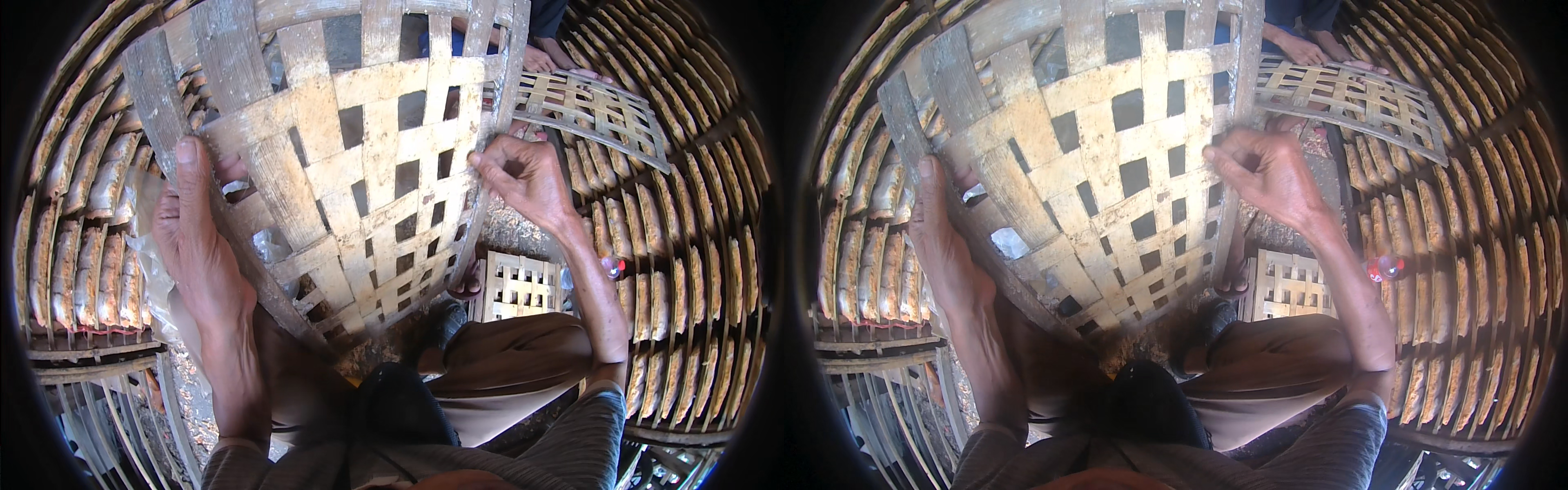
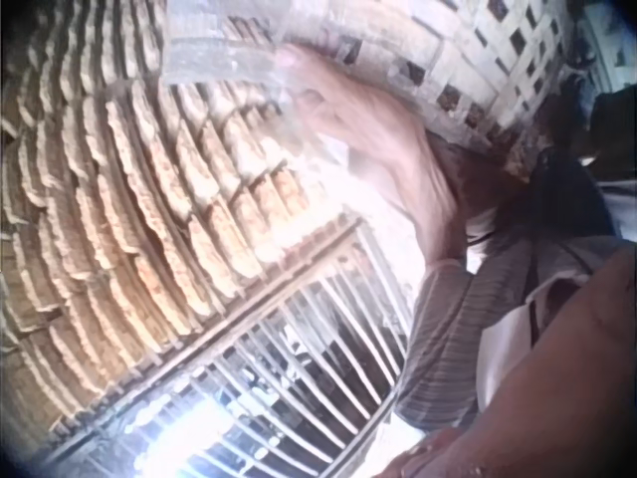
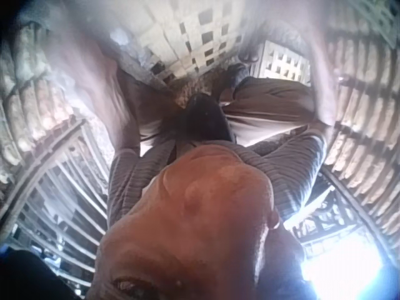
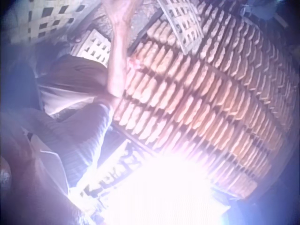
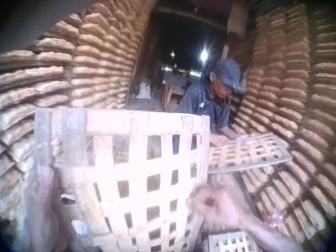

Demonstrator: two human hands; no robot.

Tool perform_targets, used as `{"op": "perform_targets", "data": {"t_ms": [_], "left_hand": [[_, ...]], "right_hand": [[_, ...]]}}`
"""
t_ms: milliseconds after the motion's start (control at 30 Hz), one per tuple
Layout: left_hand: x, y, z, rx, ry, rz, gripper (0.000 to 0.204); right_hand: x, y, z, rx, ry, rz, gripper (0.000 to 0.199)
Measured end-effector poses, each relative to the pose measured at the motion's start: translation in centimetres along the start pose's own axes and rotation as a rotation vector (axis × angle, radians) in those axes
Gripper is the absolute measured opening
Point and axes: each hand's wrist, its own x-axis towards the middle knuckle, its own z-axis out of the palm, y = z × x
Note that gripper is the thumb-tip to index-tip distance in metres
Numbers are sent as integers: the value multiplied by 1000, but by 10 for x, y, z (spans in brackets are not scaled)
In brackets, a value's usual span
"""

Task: The person pours a granular material from a plastic bag onto the floor, then picks up a woven basket frame and begins assembling it by hand, interlacing strips and adjusting the structure.

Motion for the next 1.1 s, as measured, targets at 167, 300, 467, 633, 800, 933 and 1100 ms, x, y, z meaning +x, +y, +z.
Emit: {"op": "perform_targets", "data": {"t_ms": [167,300,467,633,800,933,1100], "left_hand": [[-6,1,4,-2,-23,2,39],[-9,1,6,6,-74,15,39],[-20,-4,10,14,-117,40,39],[-28,-6,14,-11,-193,38,41],[-23,-8,13,12,-157,51,42],[-19,-10,10,-3,-113,55,41],[-24,-3,11,48,-171,85,39]], "right_hand": [[6,-18,-9,-330,466,-197,11],[9,-18,-18,-614,548,-269,25],[10,-27,-13,-784,551,-76,24],[17,-19,-13,-872,591,-199,18],[19,-16,-15,-751,547,-191,16],[21,-28,-19,-499,552,-206,21],[12,-28,-43,-792,516,-256,21]]}}
